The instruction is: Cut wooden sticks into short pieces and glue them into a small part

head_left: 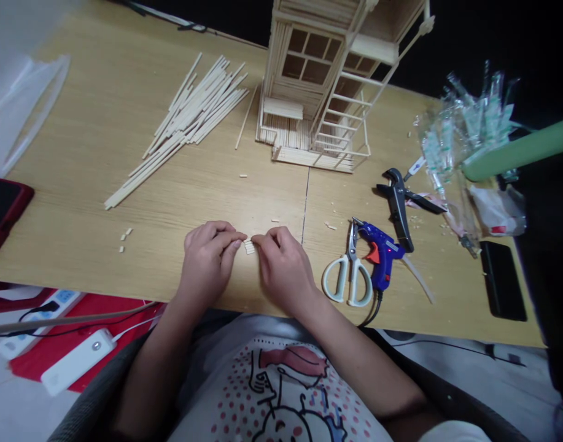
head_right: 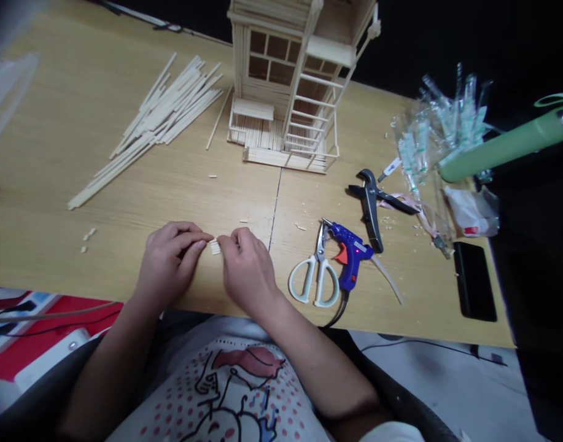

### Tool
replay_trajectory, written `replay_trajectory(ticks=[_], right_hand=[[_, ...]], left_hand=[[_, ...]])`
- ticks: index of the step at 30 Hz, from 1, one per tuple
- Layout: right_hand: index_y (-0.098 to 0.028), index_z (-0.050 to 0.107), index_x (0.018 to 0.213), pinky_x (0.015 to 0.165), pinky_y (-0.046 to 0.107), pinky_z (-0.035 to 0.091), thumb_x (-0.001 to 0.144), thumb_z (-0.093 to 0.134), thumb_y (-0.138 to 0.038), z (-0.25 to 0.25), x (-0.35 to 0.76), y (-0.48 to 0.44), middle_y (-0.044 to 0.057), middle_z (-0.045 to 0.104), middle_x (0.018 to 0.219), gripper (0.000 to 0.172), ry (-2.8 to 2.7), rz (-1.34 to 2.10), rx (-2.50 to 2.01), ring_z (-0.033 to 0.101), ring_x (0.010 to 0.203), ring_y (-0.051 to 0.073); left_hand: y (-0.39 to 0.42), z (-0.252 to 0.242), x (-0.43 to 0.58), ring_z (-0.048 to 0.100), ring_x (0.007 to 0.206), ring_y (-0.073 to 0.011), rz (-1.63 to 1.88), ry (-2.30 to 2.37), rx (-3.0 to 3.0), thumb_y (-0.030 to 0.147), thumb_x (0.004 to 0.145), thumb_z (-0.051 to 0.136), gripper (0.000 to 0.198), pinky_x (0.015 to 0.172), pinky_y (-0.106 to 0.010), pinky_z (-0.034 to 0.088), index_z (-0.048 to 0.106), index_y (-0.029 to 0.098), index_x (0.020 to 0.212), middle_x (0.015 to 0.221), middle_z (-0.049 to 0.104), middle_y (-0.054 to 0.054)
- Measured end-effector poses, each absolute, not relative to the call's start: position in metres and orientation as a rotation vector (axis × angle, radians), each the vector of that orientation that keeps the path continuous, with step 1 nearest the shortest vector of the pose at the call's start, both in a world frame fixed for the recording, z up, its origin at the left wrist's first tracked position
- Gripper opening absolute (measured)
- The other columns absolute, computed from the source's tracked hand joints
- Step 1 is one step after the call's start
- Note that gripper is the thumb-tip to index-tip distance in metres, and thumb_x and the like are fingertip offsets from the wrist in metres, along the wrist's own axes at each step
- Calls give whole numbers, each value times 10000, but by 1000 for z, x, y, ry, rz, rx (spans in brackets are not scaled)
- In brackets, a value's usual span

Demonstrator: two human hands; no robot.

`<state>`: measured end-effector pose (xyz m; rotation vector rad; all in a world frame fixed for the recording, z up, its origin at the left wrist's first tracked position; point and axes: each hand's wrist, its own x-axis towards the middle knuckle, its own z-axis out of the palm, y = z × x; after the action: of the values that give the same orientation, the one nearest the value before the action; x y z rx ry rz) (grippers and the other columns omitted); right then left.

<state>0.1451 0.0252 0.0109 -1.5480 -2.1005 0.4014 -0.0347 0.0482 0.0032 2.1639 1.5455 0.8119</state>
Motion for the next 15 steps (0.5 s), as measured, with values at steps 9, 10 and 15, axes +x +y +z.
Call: replay_trajectory(ticks=[9, 10, 15], right_hand=[[-148, 728, 1112, 763, 354, 487, 1025, 438, -171, 11, 145, 24, 117, 606, 975, 303, -2093, 377, -1551, 584, 857, 234], [-147, 727, 1113, 763, 356, 490, 1026, 436, -173, 11, 144, 23, 118, 609, 977, 304, -2091, 373, -1549, 585, 858, 235], [-145, 725, 1117, 770, 362, 505, 1042, 418, -192, 10, 144, 22, 121, 619, 971, 320, -2071, 385, -1534, 590, 861, 237]], left_hand=[[49, 1, -36, 663, 1021, -232, 804, 1529, 2175, 215, 982, 601, 193, 940, -426, 458, 790, 232, 1014, 1045, 716, -52], [49, 1, -36, 663, 1020, -231, 805, 1528, 2174, 213, 982, 600, 194, 940, -426, 459, 791, 233, 1015, 1046, 716, -52], [50, 2, -35, 667, 1012, -231, 811, 1529, 2177, 229, 979, 614, 182, 932, -428, 461, 789, 233, 1026, 1042, 718, -52]])
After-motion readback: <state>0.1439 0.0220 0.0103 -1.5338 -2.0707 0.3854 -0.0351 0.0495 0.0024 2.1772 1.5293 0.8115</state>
